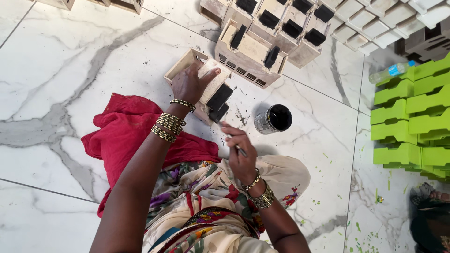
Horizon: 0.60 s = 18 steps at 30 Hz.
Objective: The person sits on the floor and paints black paint onto the raised parts of small wooden models using a paintbrush, dipping the brush into a paint can between pieces. They finish one model, set it aside with other completed models, and pull the next unpainted model onto their lap to continue.
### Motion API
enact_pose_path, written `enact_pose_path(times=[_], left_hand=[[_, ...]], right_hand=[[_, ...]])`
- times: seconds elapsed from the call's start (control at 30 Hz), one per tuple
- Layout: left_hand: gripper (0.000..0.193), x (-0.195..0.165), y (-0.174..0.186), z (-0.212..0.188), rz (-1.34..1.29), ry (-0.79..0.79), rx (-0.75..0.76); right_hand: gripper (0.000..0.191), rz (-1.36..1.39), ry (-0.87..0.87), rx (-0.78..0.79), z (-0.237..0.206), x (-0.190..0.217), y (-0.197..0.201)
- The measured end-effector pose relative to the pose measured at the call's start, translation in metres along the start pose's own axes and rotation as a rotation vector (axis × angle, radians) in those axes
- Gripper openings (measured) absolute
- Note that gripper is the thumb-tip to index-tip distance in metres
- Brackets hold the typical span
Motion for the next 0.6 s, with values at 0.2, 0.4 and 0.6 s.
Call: enact_pose_path(times=[0.2,0.4,0.6], left_hand=[[0.071,0.002,0.004,0.003,0.003,-0.005,-0.015],[0.067,0.006,0.022,0.005,-0.017,-0.039,-0.112],[0.068,0.015,0.023,0.005,-0.017,0.043,-0.035]], right_hand=[[0.019,0.107,0.128,-0.413,0.015,-0.019,0.061],[0.015,0.291,-0.006,-0.383,-0.003,-0.035,0.029],[0.014,0.342,0.042,-0.467,-0.008,-0.033,0.044]])
Point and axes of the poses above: each hand's wrist, its own z-axis towards the middle knuckle, its own y-axis out of the back of the hand, x = y × z, the point moved 9 cm from there along z, towards the middle knuckle, and after that the axes turned 7 degrees about z, right-handed, at the moved point
